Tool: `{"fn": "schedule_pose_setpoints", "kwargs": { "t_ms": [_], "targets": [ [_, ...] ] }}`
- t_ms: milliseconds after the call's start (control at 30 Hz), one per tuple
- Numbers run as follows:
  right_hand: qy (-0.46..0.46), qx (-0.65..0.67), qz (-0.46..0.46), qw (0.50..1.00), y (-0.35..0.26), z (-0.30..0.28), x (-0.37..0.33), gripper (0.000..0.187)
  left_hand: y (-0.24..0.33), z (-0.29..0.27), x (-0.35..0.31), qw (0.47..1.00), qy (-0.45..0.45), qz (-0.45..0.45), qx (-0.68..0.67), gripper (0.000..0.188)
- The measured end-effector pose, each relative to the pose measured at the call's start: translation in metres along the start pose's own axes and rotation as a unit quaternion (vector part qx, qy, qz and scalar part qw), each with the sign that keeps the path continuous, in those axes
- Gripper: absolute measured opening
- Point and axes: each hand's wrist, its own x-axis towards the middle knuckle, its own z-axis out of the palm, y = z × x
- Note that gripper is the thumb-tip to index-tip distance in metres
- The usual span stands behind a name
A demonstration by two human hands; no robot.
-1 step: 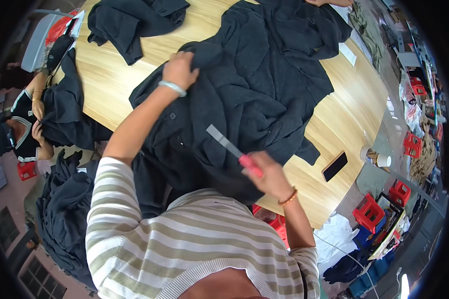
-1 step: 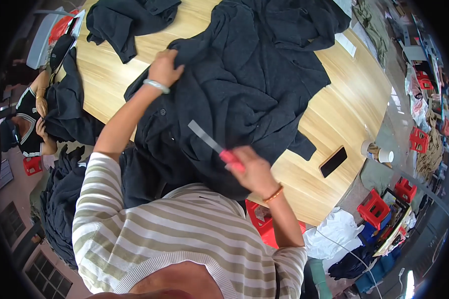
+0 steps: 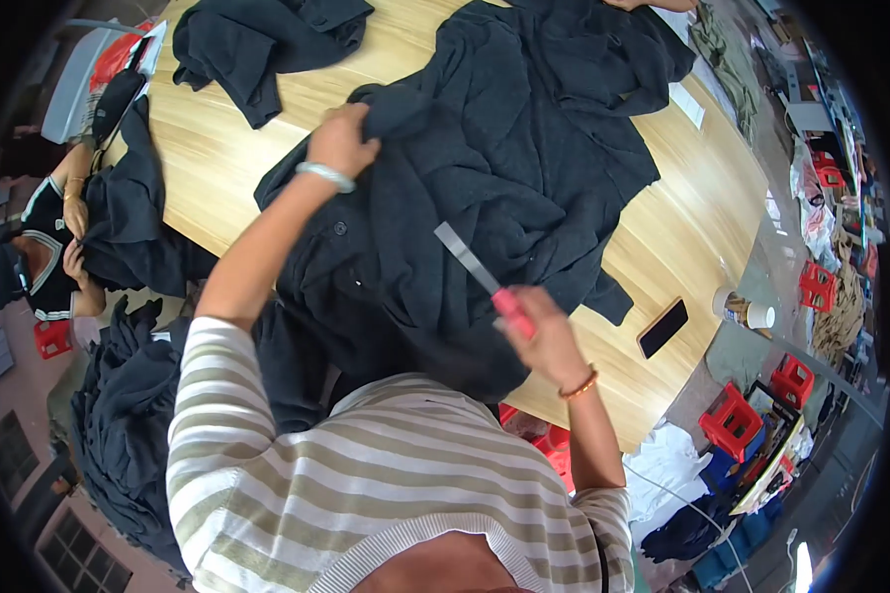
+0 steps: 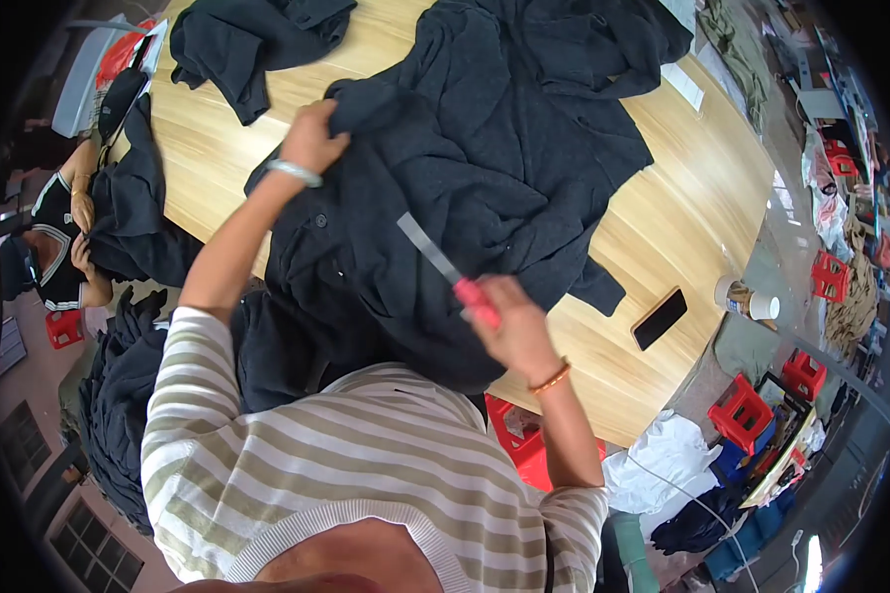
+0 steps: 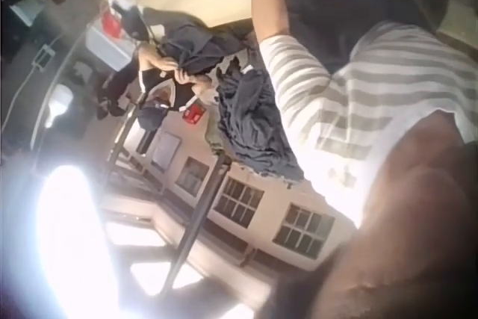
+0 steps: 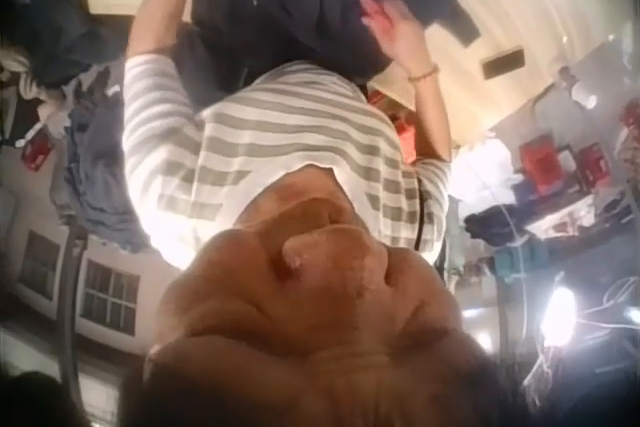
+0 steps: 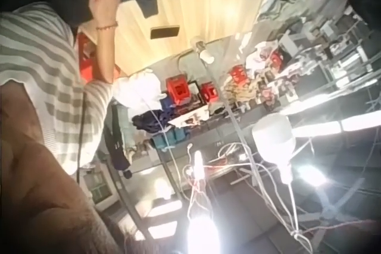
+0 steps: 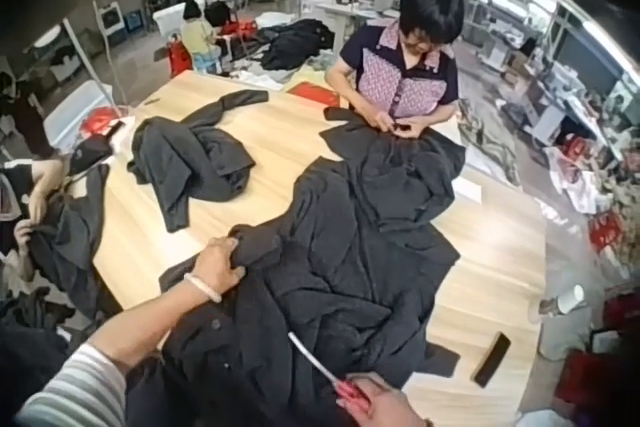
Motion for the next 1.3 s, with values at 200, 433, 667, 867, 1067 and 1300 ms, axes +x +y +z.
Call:
{"fn": "schedule_pose_setpoints", "kwargs": {
  "t_ms": [200,433,667,867,1067,1300],
  "targets": [
    [0.165,-0.014,0.09,0.982,0.048,-0.048,0.021,0.037,0.004,-0.119,-0.129,0.775,-0.562,-0.035,-0.287,0.042],
    [0.079,-0.101,-0.018,0.992,0.017,-0.012,0.122,0.035,0.002,-0.029,-0.247,0.922,-0.194,-0.267,-0.203,0.057],
    [-0.168,-0.022,-0.053,0.984,0.05,0.06,0.149,0.06,0.043,-0.077,-0.225,0.719,-0.214,-0.31,-0.584,0.016],
    [-0.242,0.186,-0.062,0.95,-0.009,0.064,0.124,0.068,0.089,-0.216,-0.183,0.813,-0.306,0.1,-0.485,0.032],
    [-0.217,0.139,-0.13,0.958,-0.014,0.083,0.106,0.047,0.173,-0.276,-0.138,0.653,-0.408,0.356,-0.53,0.04],
    [0.378,0.037,-0.088,0.921,-0.022,-0.091,0.052,0.039,0.145,-0.32,-0.145,0.977,0.038,0.172,0.12,0.02]
  ]
}}
